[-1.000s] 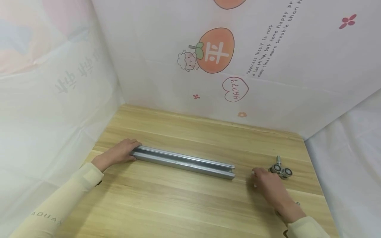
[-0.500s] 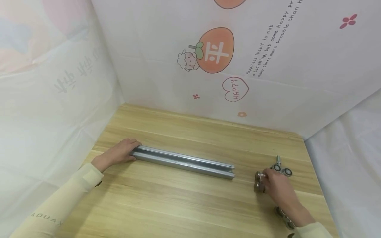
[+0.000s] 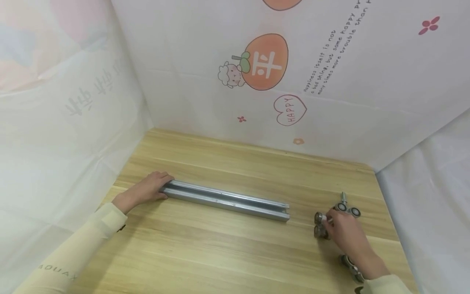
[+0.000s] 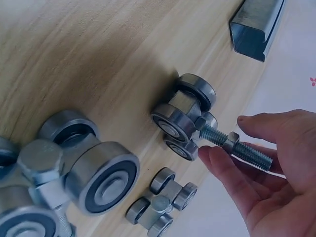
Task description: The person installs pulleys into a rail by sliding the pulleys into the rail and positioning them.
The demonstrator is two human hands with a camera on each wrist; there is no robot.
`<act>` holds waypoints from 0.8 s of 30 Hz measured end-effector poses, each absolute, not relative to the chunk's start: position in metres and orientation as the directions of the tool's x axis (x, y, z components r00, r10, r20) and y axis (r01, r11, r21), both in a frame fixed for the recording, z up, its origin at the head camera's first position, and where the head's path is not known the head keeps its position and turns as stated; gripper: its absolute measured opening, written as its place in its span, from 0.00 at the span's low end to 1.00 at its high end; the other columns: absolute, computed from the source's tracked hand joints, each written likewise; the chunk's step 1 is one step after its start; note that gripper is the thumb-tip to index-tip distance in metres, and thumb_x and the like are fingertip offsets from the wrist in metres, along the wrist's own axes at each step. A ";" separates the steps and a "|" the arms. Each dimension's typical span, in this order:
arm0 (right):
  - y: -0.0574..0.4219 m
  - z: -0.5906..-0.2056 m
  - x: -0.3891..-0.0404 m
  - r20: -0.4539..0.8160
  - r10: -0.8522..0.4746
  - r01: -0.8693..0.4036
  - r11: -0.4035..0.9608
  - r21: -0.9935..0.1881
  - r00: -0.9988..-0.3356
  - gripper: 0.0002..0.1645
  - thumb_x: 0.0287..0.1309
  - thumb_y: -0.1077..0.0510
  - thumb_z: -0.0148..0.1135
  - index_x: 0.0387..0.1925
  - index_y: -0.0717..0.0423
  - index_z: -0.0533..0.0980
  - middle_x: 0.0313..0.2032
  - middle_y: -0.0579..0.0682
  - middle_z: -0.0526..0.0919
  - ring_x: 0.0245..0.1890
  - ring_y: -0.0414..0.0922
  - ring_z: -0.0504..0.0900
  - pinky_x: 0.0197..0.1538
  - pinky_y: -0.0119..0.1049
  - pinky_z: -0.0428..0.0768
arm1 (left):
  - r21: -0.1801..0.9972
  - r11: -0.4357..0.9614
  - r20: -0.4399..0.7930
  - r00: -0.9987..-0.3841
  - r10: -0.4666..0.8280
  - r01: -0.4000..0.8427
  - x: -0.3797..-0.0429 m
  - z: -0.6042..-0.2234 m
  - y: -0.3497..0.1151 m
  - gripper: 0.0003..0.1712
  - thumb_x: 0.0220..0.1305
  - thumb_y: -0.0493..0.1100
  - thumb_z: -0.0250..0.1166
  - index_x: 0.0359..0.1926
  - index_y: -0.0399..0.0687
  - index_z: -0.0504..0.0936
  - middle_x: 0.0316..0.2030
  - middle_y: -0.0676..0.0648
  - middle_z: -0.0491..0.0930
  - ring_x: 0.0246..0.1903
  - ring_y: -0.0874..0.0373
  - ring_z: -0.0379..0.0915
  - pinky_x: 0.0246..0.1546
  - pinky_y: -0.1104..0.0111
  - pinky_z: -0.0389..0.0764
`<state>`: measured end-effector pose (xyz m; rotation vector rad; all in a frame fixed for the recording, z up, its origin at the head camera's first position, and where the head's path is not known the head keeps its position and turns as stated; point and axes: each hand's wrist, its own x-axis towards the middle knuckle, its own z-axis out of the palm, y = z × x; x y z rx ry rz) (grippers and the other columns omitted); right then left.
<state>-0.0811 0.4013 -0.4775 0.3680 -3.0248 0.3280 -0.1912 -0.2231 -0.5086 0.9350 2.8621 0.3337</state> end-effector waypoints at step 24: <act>0.398 -0.479 -0.092 -0.069 -0.156 -0.139 0.969 -0.206 -0.985 0.06 0.55 0.66 0.73 0.33 0.66 0.83 0.23 0.49 0.83 0.17 0.40 0.73 0.19 0.32 0.73 | 0.228 0.797 -0.030 -0.814 0.580 0.560 -0.192 -0.514 -0.224 0.37 0.58 0.40 0.81 0.64 0.34 0.77 0.58 0.36 0.81 0.57 0.37 0.77 0.65 0.44 0.76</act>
